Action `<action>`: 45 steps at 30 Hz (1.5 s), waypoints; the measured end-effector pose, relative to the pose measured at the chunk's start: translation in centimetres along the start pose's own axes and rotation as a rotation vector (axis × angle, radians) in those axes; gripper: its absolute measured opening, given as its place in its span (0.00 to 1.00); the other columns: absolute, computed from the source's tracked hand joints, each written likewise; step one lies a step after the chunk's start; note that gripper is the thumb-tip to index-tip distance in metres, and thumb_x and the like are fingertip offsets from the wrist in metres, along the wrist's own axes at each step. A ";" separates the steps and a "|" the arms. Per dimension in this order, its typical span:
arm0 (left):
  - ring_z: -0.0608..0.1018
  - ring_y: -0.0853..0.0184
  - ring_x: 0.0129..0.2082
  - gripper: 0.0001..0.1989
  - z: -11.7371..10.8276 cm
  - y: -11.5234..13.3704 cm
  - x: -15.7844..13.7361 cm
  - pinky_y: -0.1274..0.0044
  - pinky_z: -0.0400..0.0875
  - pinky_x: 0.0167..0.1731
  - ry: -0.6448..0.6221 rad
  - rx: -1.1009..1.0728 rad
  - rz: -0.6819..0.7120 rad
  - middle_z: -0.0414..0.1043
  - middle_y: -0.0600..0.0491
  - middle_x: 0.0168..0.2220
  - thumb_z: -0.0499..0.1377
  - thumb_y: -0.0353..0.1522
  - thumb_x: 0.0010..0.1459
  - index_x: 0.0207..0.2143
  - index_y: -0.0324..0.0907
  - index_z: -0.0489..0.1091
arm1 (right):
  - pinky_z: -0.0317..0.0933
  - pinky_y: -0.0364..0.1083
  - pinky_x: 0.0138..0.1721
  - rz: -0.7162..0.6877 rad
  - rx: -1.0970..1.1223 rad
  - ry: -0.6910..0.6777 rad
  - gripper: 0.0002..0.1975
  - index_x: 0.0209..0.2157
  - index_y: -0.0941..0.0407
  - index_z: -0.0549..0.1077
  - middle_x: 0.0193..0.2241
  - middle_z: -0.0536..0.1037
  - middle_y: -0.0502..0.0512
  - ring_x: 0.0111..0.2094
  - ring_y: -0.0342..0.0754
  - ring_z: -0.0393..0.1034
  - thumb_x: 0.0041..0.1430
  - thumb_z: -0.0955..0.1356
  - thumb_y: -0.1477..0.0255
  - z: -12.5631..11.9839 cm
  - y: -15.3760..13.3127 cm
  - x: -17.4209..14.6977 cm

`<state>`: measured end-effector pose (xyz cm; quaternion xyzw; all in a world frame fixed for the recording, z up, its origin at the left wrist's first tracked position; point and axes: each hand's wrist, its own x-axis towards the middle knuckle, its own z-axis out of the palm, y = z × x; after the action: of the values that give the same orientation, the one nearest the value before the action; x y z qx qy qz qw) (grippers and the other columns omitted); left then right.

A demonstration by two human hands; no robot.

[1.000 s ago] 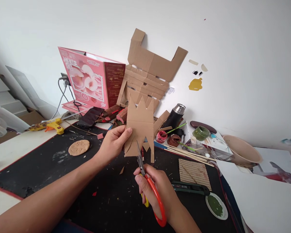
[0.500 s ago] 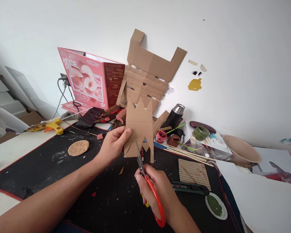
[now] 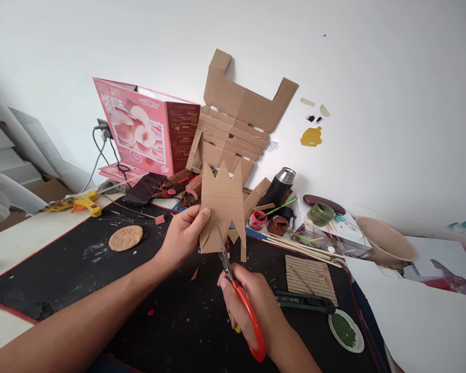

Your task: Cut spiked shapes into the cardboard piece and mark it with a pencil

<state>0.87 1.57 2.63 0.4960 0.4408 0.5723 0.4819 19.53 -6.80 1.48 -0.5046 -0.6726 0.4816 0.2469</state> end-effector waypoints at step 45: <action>0.76 0.66 0.24 0.19 0.2 -3.5 -0.1 0.76 0.72 0.25 0.058 -0.219 -0.001 0.78 0.54 0.27 0.68 0.49 0.59 0.30 0.43 0.75 | 0.51 0.39 0.20 -0.011 -0.132 0.129 0.08 0.31 0.52 0.68 0.16 0.61 0.41 0.14 0.41 0.61 0.68 0.65 0.72 0.7 0.0 0.1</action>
<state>1.47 1.97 -0.78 0.4235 0.3894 0.6308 0.5206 18.94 -6.98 1.13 -0.5461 -0.6885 0.4014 0.2583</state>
